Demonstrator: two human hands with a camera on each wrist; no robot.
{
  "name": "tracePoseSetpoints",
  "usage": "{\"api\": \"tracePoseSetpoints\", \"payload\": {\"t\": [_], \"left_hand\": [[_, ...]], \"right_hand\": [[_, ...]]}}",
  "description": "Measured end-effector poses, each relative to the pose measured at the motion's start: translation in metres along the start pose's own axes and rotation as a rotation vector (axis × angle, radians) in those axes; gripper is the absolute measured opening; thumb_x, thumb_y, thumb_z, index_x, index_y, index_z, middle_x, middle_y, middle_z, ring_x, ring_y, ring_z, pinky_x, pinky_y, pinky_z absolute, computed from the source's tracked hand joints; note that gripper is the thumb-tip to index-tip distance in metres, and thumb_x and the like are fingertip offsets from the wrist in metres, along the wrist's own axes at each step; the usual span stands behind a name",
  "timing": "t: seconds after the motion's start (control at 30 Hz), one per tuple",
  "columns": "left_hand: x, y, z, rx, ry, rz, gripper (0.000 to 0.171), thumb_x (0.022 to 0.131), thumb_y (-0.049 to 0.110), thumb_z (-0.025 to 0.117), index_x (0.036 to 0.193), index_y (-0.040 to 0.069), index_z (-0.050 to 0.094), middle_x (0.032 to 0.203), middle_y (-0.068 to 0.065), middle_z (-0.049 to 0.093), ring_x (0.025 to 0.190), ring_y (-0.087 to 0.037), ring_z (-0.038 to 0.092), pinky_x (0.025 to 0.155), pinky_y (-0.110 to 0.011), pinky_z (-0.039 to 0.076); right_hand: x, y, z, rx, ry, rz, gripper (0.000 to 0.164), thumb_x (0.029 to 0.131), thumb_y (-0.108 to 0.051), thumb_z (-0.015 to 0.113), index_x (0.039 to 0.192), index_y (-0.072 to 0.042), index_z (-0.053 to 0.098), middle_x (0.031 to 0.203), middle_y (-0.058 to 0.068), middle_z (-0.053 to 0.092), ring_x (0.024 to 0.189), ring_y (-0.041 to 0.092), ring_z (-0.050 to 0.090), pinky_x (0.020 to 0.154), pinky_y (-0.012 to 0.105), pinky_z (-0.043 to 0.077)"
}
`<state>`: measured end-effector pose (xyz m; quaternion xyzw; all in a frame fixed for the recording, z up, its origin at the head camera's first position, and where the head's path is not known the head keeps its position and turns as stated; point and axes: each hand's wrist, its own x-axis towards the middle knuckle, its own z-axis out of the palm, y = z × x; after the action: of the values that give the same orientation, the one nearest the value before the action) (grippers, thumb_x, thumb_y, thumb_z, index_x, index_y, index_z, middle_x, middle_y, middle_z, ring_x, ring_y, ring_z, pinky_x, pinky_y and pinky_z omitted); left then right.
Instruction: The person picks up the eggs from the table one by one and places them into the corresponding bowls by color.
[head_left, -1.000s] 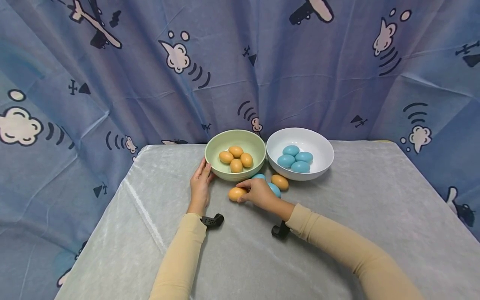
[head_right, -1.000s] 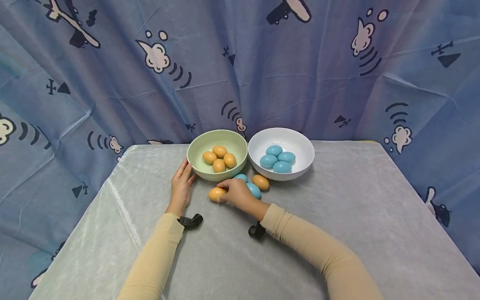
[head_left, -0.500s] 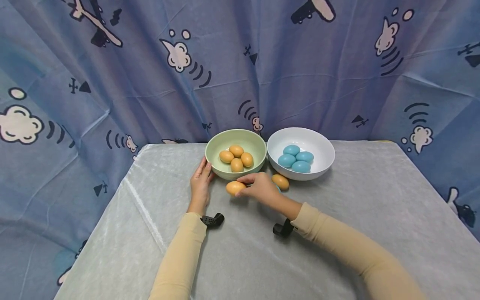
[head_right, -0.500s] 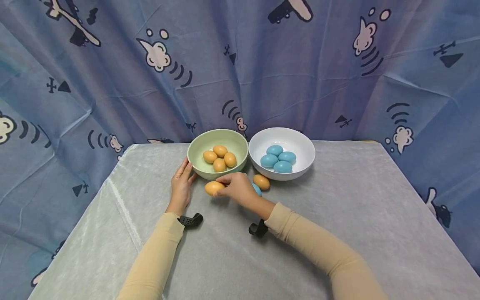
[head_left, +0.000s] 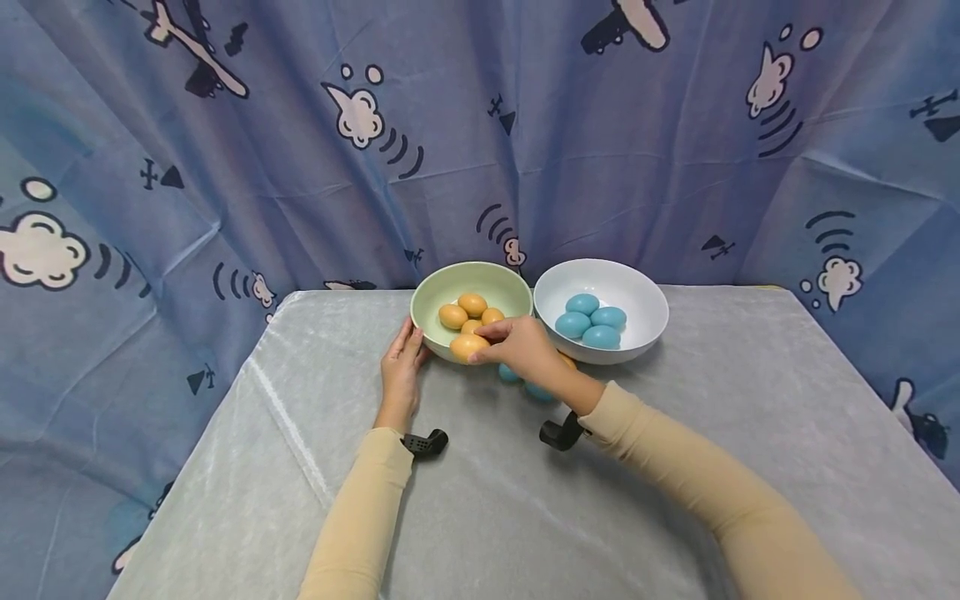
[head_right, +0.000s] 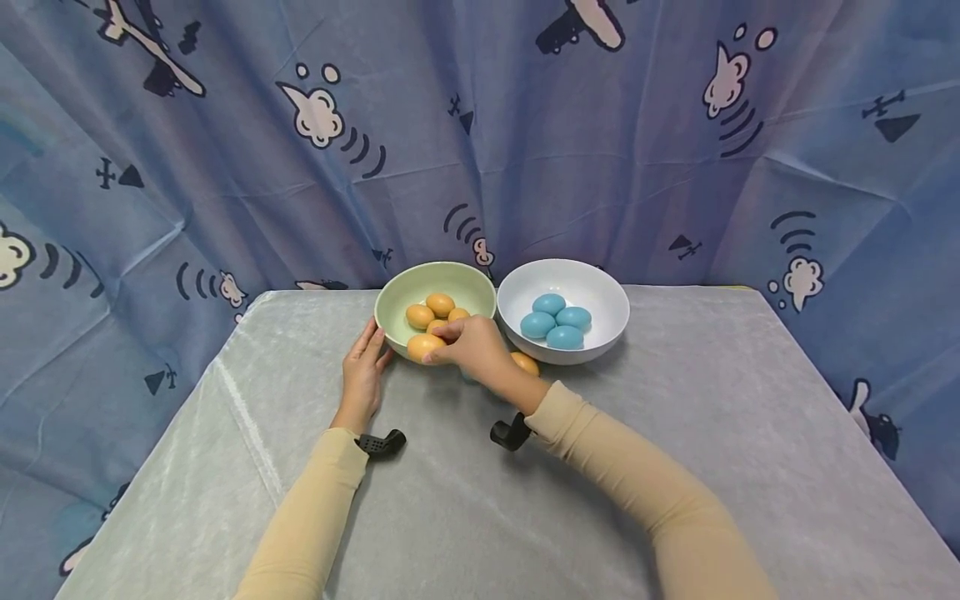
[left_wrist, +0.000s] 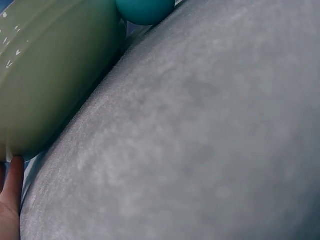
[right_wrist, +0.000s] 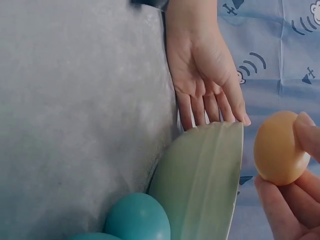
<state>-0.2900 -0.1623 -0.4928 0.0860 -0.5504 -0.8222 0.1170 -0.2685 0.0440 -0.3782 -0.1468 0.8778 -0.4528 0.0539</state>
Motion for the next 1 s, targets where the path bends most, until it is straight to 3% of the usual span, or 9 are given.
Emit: {"api": "tracePoseSetpoints", "payload": {"t": [0.2, 0.47, 0.67, 1.0], "left_hand": [[-0.001, 0.002, 0.001, -0.01, -0.006, 0.006, 0.053, 0.102, 0.021, 0.058, 0.151, 0.01, 0.043, 0.158, -0.005, 0.04, 0.142, -0.021, 0.045, 0.102, -0.023, 0.052], [0.002, -0.002, 0.0, -0.01, 0.019, 0.0, 0.052, 0.1, 0.022, 0.062, 0.149, 0.013, 0.047, 0.156, -0.004, 0.044, 0.137, -0.019, 0.049, 0.097, -0.019, 0.053], [0.002, -0.001, 0.0, -0.001, 0.02, 0.003, 0.052, 0.1, 0.023, 0.062, 0.149, 0.013, 0.047, 0.156, -0.004, 0.045, 0.138, -0.019, 0.049, 0.101, -0.023, 0.052], [0.001, 0.0, 0.001, 0.006, 0.02, -0.002, 0.052, 0.1, 0.024, 0.061, 0.149, 0.013, 0.047, 0.156, -0.004, 0.044, 0.139, -0.02, 0.048, 0.106, -0.028, 0.05]], "right_hand": [[0.013, -0.001, 0.002, -0.018, 0.039, -0.048, 0.043, 0.078, -0.023, 0.086, 0.114, -0.003, 0.075, 0.11, 0.012, 0.076, 0.111, 0.024, 0.069, 0.093, 0.036, 0.058], [0.03, -0.001, 0.006, -0.008, 0.057, -0.028, 0.043, 0.077, -0.021, 0.087, 0.112, 0.0, 0.075, 0.11, 0.015, 0.075, 0.107, 0.027, 0.069, 0.088, 0.035, 0.059], [0.038, 0.001, 0.011, -0.047, 0.044, -0.052, 0.041, 0.079, -0.02, 0.085, 0.113, 0.001, 0.075, 0.111, 0.015, 0.075, 0.108, 0.027, 0.069, 0.088, 0.035, 0.059], [0.047, 0.003, 0.02, -0.052, 0.044, -0.003, 0.04, 0.078, -0.021, 0.086, 0.111, -0.001, 0.076, 0.109, 0.013, 0.075, 0.109, 0.026, 0.068, 0.089, 0.034, 0.058]]}}
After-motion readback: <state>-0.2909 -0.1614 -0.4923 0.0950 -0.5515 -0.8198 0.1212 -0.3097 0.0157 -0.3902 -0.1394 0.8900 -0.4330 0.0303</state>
